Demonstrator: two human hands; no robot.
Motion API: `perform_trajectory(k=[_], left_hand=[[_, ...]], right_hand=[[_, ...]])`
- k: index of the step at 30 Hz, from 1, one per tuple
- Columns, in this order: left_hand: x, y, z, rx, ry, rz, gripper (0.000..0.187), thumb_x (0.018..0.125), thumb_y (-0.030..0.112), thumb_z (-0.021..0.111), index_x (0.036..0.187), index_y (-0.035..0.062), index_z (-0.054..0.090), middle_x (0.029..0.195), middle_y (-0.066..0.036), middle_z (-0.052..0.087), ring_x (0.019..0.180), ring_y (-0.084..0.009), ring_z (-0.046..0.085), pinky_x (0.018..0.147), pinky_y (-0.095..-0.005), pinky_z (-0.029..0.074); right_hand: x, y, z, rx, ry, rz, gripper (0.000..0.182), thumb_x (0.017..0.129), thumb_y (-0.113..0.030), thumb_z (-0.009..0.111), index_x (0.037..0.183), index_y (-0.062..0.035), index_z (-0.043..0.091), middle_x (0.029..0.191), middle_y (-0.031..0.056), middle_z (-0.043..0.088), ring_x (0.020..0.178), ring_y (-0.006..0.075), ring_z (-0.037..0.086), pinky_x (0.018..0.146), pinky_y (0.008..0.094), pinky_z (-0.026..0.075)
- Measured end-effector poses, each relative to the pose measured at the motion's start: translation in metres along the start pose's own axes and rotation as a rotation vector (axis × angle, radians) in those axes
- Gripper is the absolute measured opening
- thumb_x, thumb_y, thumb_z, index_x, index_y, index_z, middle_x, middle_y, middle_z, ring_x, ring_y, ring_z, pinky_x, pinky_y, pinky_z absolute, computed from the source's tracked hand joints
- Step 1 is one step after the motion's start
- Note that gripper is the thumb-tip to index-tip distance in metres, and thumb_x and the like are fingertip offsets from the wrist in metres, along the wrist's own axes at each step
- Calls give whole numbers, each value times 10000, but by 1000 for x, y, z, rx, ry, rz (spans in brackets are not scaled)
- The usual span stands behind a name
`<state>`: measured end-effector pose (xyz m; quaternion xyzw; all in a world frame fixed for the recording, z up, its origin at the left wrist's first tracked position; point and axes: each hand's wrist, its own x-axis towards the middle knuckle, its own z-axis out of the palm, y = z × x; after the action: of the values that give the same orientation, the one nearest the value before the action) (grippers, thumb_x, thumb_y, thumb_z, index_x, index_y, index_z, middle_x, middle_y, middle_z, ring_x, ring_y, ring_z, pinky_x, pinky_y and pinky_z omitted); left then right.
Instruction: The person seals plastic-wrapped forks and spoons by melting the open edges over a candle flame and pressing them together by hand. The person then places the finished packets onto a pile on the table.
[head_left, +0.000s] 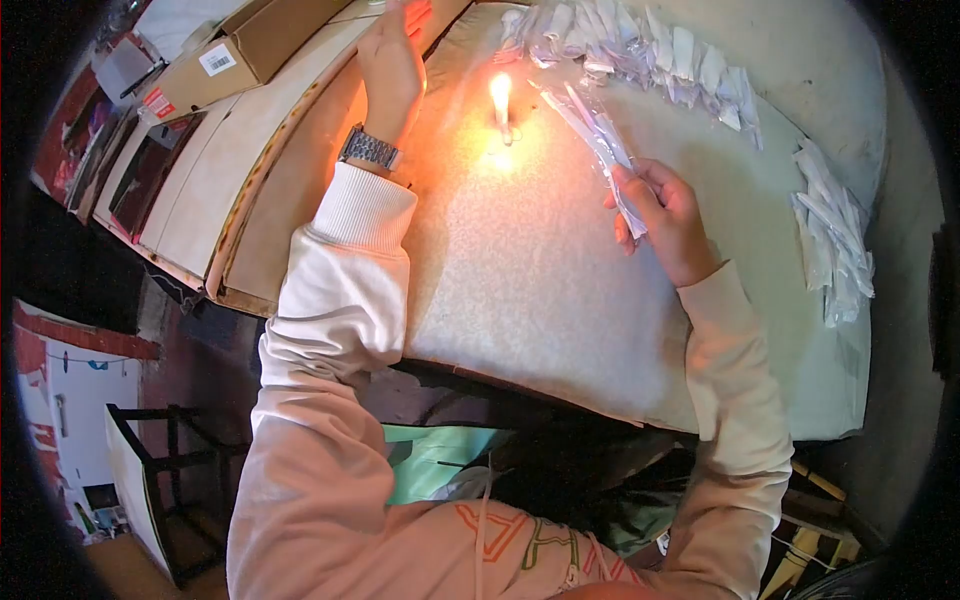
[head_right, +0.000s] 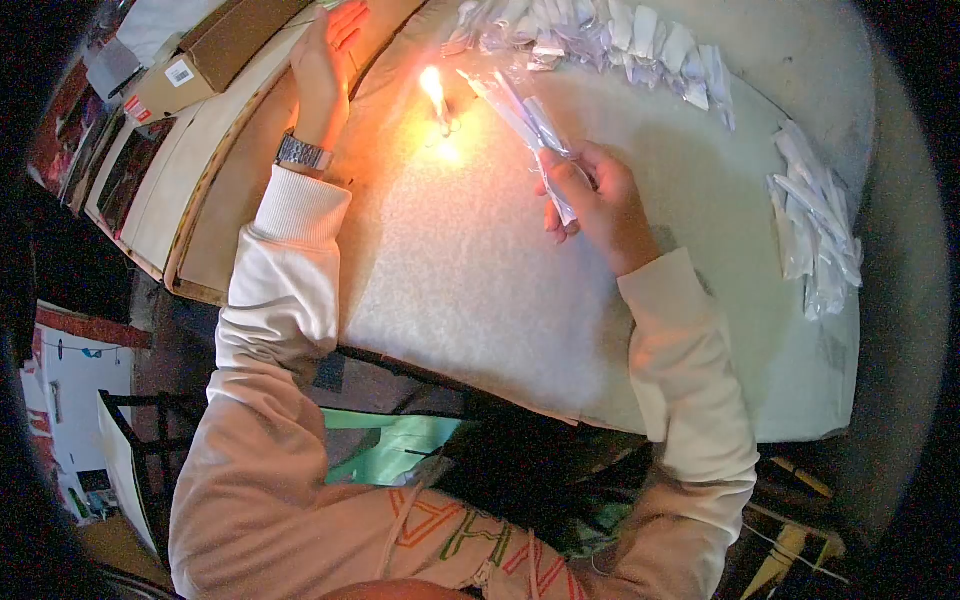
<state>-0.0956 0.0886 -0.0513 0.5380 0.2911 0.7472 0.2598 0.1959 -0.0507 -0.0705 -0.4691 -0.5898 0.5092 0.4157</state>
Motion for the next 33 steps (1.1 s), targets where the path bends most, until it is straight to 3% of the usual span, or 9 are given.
perform_trajectory(k=[14,19,25,28,33], left_hand=[[-1,1,1,-28,-37,12,413,984,273,394,1092,-68,602,1088,-156,634,1024,-217,583,924,-325,429],[0,0,2,-90,-18,-29,419,984,275,395,1089,-74,601,1085,-157,636,1027,-217,582,924,-329,430],[-7,8,8,-13,-17,6,411,985,259,381,1071,-73,607,1062,-155,642,1011,-210,585,916,-330,433],[-8,14,6,256,-30,131,405,987,239,368,1062,-77,610,1040,-151,650,999,-204,592,907,-321,437],[-3,10,4,162,-28,83,411,991,240,364,1064,-79,612,1047,-154,653,1003,-213,598,905,-320,436]], right_hand=[[-2,-2,7,-27,3,-25,327,898,-307,594,986,6,565,753,63,607,486,89,541,420,240,448],[-4,-6,8,-48,-21,-1,288,916,-284,570,992,-7,563,755,33,596,499,75,532,433,229,428],[-4,-7,8,61,12,33,285,923,-288,556,982,-9,563,746,31,579,503,81,516,436,234,411],[-5,-3,14,87,61,28,280,923,-282,556,989,-10,562,758,41,581,519,84,522,444,240,413],[-3,2,12,73,24,43,280,922,-276,565,998,-7,560,768,44,588,518,81,527,439,239,417]])
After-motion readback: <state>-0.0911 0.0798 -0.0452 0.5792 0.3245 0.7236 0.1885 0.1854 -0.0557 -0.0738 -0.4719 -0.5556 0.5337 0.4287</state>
